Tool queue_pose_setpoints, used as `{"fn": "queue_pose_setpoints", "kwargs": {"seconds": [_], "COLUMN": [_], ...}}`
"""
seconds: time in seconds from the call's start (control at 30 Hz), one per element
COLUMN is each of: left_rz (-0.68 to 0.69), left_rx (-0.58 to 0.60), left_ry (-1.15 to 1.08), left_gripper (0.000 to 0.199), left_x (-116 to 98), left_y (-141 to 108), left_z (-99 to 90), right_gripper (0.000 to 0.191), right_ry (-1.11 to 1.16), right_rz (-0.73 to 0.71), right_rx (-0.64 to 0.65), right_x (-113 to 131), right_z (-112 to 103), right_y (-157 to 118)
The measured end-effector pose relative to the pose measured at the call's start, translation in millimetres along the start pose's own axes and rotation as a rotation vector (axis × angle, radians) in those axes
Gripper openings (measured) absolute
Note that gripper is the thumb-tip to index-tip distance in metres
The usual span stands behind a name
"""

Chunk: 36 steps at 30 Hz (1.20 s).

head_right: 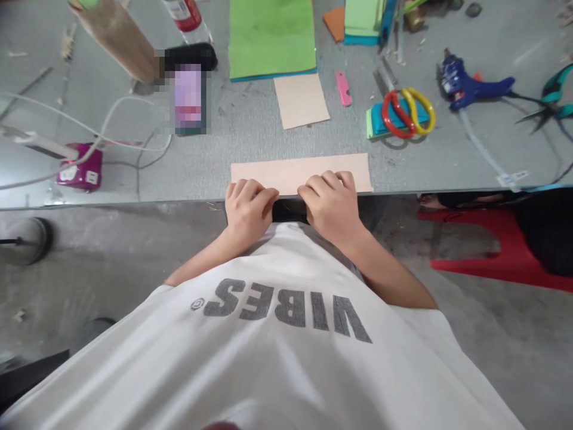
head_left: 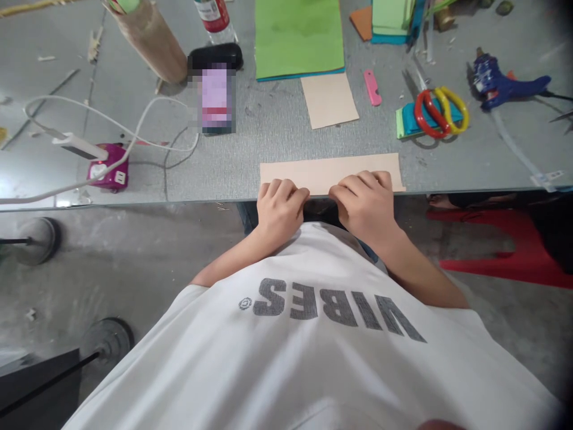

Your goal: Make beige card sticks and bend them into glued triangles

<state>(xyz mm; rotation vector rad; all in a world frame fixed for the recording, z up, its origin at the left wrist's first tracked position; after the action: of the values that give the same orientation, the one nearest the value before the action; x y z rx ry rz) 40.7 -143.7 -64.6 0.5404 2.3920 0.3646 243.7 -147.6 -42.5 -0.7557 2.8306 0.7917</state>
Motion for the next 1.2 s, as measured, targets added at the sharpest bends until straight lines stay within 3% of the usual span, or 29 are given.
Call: {"fn": "queue_pose_setpoints", "kwargs": {"seconds": [0.17,0.3,0.53,0.83,0.97,1.2], "left_rz": [-0.114,-0.224,-0.306,-0.315,-0.297,-0.308], "left_rx": [-0.105,-0.177,-0.229,-0.247,-0.270,-0.297], "left_ry": [-0.098,-0.106,0.006,0.012,0.011,0.025], "left_gripper": [0.025,0.023,0.015,0.010,0.005,0.015], "left_x": [12,22,38,47,49,55], "left_y": [5,3,-3,-7,-8,-11], "left_z": [-15.2,-24.5,-39.1,-39.3,-38.4,-43.0], "right_gripper": [0.035,0.027,0.025,0.020,0.017,0.020], "right_ry": [0.162,0.276,0.251,0.205,0.185,0.163], "right_rz": [0.116,0.178,0.209,0.250,0.256,0.225], "right_rx": [0.112,0.187,0.274,0.222,0.205,0.158], "right_x": [-9,-20,-44,-76,-76,-71], "right_z": [5,7,14,26,30,30], "right_y": [10,19,24,-2,-9,-8]}}
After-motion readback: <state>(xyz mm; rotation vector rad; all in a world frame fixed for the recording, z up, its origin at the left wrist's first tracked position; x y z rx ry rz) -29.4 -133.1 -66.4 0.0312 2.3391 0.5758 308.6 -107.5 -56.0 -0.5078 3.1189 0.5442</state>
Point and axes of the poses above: each hand's wrist, its own y-axis towards the middle knuckle, its own z-axis out of the palm, x = y × z, the point moved 6 cm from there along y, towards the middle knuckle, and after that the axes turned 15 degrees about -y, right-handed, at the moved point
